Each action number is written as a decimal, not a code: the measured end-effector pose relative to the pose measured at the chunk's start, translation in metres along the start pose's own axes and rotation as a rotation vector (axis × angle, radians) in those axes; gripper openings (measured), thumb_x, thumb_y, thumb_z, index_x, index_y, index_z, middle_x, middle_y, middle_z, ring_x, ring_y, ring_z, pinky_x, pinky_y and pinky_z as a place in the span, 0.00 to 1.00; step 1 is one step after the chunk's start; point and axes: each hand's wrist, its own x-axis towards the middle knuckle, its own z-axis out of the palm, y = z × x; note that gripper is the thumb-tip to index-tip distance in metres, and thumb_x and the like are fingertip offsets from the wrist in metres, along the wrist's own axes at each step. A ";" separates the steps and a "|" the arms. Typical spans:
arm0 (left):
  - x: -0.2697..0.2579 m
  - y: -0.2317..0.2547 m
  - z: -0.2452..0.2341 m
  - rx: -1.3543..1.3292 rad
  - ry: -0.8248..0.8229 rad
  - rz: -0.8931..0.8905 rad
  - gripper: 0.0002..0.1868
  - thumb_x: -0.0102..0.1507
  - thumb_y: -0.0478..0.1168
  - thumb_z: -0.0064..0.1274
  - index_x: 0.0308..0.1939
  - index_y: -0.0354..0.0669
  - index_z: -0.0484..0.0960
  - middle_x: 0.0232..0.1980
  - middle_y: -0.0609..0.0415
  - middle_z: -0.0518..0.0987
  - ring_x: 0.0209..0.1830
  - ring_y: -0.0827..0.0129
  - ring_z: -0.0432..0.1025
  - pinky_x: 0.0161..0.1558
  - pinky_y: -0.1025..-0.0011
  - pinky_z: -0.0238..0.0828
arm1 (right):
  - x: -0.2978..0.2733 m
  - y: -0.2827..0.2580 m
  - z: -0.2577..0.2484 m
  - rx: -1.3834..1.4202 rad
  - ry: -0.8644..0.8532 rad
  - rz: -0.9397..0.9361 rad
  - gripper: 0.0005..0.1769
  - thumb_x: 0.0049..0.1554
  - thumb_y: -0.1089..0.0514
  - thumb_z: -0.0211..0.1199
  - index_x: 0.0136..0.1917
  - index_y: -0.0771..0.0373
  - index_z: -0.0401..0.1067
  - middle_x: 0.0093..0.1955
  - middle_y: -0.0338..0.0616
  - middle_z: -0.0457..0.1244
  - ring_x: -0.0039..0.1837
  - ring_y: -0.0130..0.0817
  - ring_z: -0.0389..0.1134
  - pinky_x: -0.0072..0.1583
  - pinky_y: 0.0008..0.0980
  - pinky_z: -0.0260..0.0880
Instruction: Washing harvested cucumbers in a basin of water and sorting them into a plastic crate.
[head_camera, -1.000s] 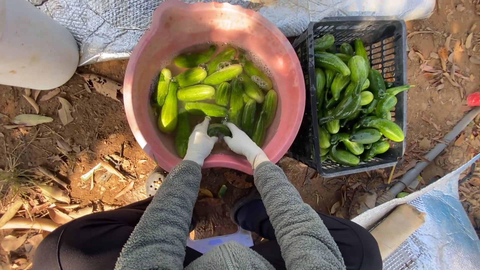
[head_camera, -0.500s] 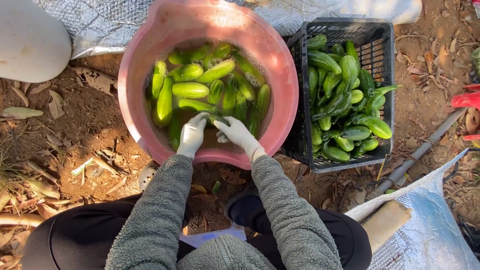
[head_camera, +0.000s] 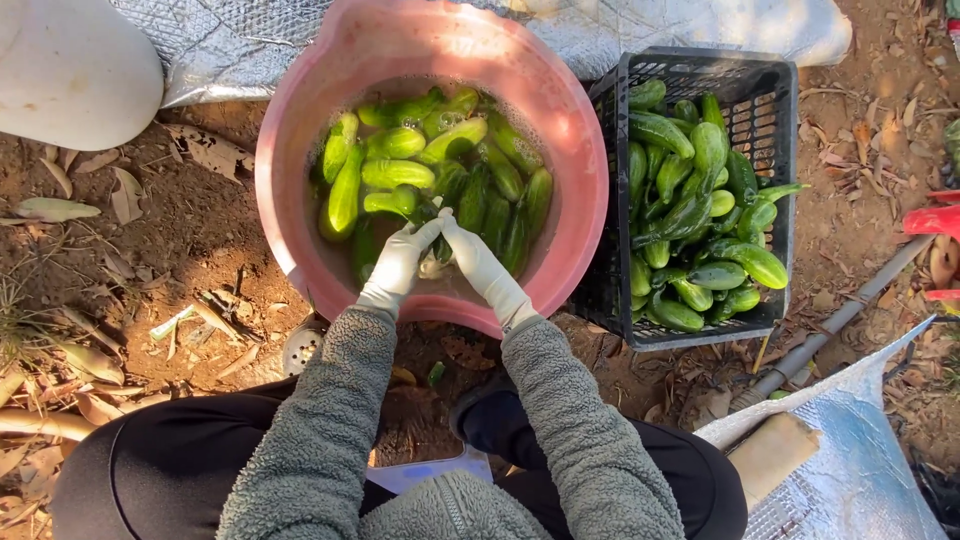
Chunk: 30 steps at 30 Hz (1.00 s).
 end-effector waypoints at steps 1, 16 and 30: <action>0.008 -0.008 -0.005 -0.004 0.002 -0.006 0.33 0.62 0.48 0.69 0.66 0.37 0.76 0.62 0.43 0.79 0.61 0.61 0.74 0.59 0.61 0.76 | 0.006 0.008 -0.010 -0.002 0.001 0.007 0.40 0.68 0.42 0.51 0.71 0.85 0.55 0.64 0.69 0.60 0.66 0.39 0.59 0.68 0.34 0.68; 0.034 -0.061 -0.033 1.208 -0.046 -0.097 0.35 0.61 0.55 0.58 0.71 0.46 0.74 0.64 0.47 0.78 0.71 0.59 0.69 0.70 0.56 0.66 | 0.001 0.032 -0.045 -0.605 0.171 0.241 0.58 0.58 0.16 0.51 0.82 0.61 0.52 0.81 0.50 0.51 0.82 0.43 0.48 0.79 0.45 0.48; -0.014 -0.002 -0.006 1.009 -0.170 -0.137 0.36 0.67 0.51 0.51 0.77 0.40 0.63 0.78 0.44 0.64 0.81 0.59 0.54 0.78 0.57 0.50 | -0.004 0.030 -0.013 -1.436 0.010 -0.029 0.36 0.58 0.56 0.57 0.79 0.47 0.55 0.66 0.49 0.62 0.69 0.52 0.66 0.67 0.50 0.69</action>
